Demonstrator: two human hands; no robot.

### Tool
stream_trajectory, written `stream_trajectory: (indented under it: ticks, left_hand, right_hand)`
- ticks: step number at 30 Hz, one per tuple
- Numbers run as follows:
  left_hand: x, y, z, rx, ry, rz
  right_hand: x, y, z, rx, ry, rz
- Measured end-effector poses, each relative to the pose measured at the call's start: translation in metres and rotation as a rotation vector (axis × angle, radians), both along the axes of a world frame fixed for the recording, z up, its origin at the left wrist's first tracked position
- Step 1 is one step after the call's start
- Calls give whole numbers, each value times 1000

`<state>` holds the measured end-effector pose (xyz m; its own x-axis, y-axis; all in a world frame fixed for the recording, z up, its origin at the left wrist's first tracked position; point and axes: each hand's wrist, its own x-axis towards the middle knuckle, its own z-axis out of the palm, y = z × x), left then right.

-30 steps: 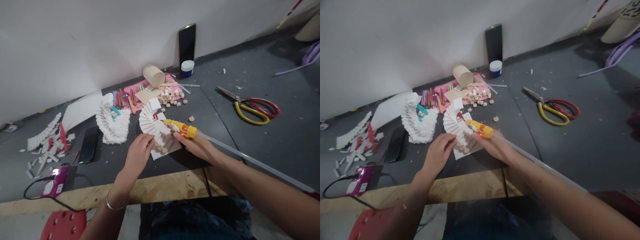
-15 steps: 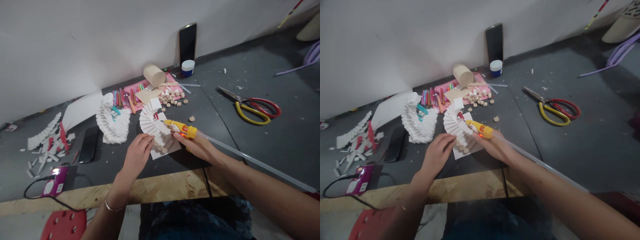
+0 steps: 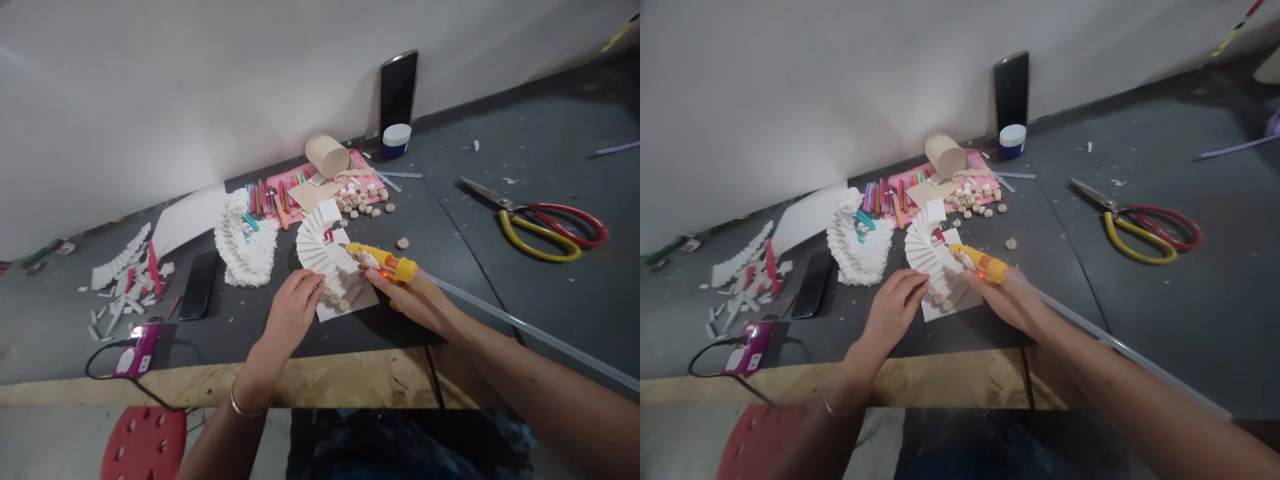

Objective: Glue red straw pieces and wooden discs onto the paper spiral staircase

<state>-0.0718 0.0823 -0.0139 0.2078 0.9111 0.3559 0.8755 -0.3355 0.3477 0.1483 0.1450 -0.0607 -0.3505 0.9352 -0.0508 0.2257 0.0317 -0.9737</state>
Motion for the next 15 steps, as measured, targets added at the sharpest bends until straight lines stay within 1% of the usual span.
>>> stream_trajectory:
  ticks: [5, 7, 10, 13, 15]
  left_hand:
    - [-2, -3, 4, -51, -52, 30]
    - [-2, -8, 7, -45, -89, 82]
    - [0, -17, 9, -21, -160, 195]
    - [3, -25, 5, -51, -214, 281]
    - [5, -27, 0, -78, -232, 317]
  right_hand:
    - [3, 2, -4, 31, -50, -11]
    - [4, 2, -3, 27, -44, -15]
    - [4, 3, -2, 31, -8, -21]
    - [2, 2, -1, 2, 1, -23]
    - [2, 1, -1, -15, -4, -25]
